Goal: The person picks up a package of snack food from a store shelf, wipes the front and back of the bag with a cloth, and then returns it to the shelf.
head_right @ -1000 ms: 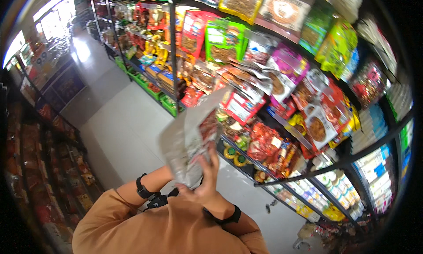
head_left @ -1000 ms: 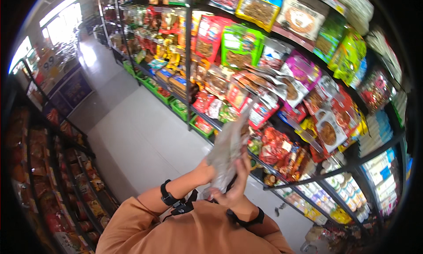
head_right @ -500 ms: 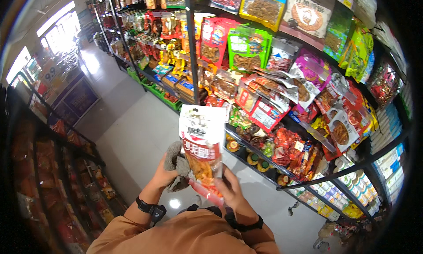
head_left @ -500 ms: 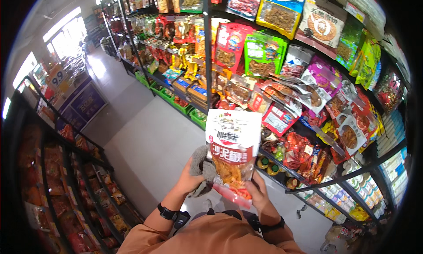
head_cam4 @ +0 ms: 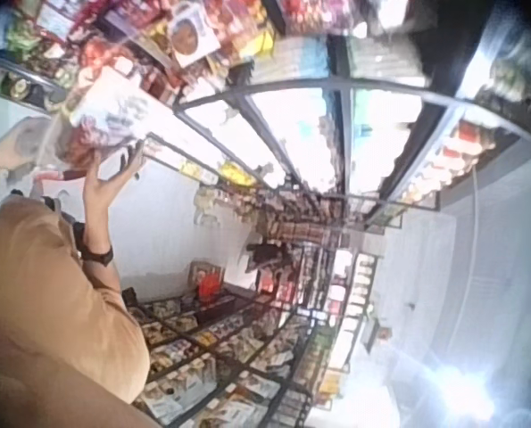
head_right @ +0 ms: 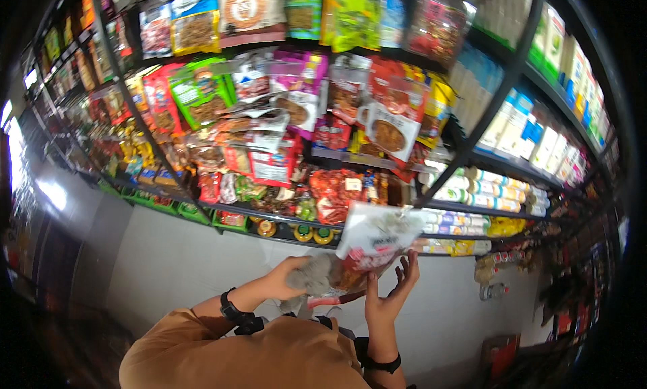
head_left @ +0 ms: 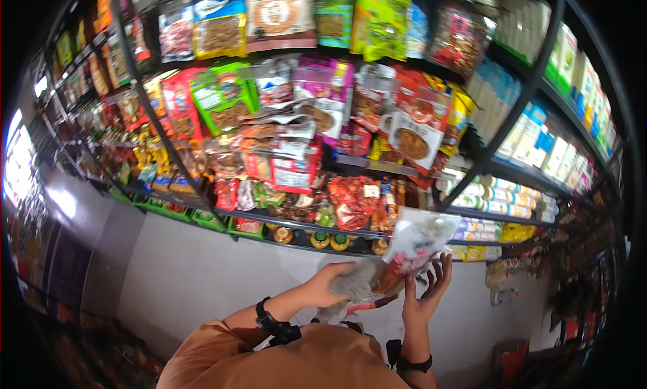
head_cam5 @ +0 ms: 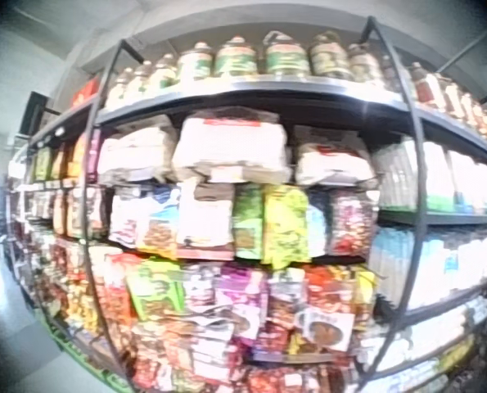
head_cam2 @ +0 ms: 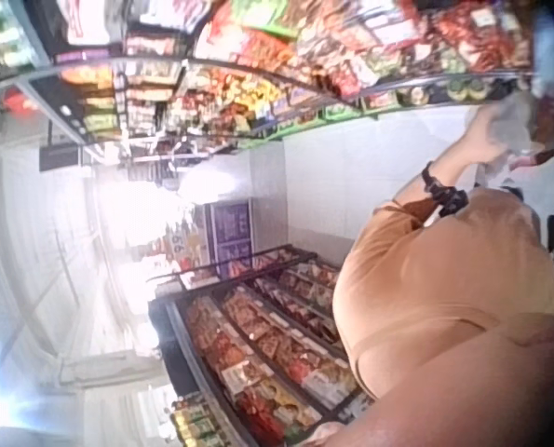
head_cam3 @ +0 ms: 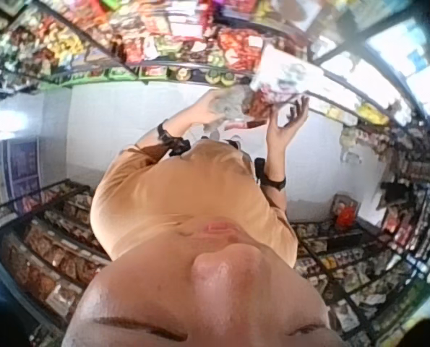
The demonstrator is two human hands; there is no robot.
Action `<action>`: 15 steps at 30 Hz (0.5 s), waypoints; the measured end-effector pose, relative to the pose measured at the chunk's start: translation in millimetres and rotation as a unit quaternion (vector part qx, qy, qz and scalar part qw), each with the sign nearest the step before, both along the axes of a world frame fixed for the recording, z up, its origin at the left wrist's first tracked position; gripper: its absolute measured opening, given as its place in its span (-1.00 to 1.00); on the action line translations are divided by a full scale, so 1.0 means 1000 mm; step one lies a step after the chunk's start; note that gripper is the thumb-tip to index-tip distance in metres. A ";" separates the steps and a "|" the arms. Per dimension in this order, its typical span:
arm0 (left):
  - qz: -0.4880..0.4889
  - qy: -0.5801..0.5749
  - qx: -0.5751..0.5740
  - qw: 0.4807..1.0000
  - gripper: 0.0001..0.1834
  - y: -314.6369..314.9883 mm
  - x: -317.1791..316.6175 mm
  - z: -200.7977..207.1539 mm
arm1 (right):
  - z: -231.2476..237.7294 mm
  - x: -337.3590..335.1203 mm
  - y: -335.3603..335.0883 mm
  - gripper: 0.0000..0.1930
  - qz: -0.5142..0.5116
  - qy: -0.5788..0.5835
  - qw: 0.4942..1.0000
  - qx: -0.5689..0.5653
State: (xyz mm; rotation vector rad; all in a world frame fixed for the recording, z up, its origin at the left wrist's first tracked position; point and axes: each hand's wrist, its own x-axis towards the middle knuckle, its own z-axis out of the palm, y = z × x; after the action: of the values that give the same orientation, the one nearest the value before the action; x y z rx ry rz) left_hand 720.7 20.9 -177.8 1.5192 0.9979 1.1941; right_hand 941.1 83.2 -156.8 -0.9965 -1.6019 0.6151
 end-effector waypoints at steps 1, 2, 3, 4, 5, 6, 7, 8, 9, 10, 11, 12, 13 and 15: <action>-0.014 0.000 -0.002 1.000 -0.48 0.016 0.019 0.003 | 0.003 0.016 0.002 -0.16 -0.003 0.000 1.000 0.005; -0.077 0.041 0.076 0.993 -0.52 0.031 0.040 0.004 | 0.004 0.032 0.005 -0.16 -0.019 0.000 1.000 0.003; -0.136 0.078 0.155 0.975 -0.55 0.045 0.061 0.007 | 0.005 0.047 0.009 -0.09 0.039 0.101 0.994 -0.035; -0.176 0.068 0.163 0.969 -0.58 0.055 0.082 0.019 | 0.010 0.059 0.012 -0.02 0.100 0.201 0.972 -0.071; -0.230 0.035 0.165 0.958 -0.59 0.068 0.101 0.022 | 0.026 0.063 0.013 0.06 0.059 0.159 0.985 -0.021; -0.254 -0.019 0.168 0.952 -0.59 0.077 0.118 0.021 | 0.030 0.073 0.016 0.08 0.038 0.155 0.987 -0.006; -0.278 -0.071 0.171 0.943 -0.59 0.088 0.134 0.022 | 0.033 0.083 0.021 0.09 0.015 0.151 0.988 0.012; -0.284 -0.073 0.173 0.940 -0.59 0.096 0.145 0.024 | 0.031 0.095 0.023 0.08 0.051 0.169 0.984 -0.027; -0.268 -0.094 0.203 0.937 -0.59 0.105 0.155 0.027 | 0.026 0.106 0.025 0.07 0.089 0.185 0.976 -0.065; -0.250 -0.114 0.232 0.933 -0.58 0.110 0.162 0.029 | 0.023 0.112 0.031 0.03 0.127 0.170 0.974 -0.084; -0.228 -0.108 0.227 0.941 -0.55 0.113 0.166 0.032 | 0.023 0.112 0.041 -0.01 0.125 0.129 0.983 -0.042; -0.183 -0.115 0.169 0.962 -0.48 0.114 0.170 0.022 | 0.029 0.110 0.049 -0.05 0.120 0.089 0.989 0.000; -0.138 -0.123 0.109 0.977 -0.41 0.109 0.173 0.022 | 0.042 0.105 0.053 -0.07 0.139 0.081 0.987 0.013; -0.105 -0.209 0.064 0.970 -0.17 0.115 0.168 0.028 | 0.024 0.104 0.064 -0.08 0.169 0.053 0.984 0.005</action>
State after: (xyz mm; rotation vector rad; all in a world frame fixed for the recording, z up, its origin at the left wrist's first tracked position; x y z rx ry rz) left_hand 888.8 135.5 -149.7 1.3523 0.4756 1.3709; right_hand 1045.3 146.9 -133.1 -0.6747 -1.6909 0.8738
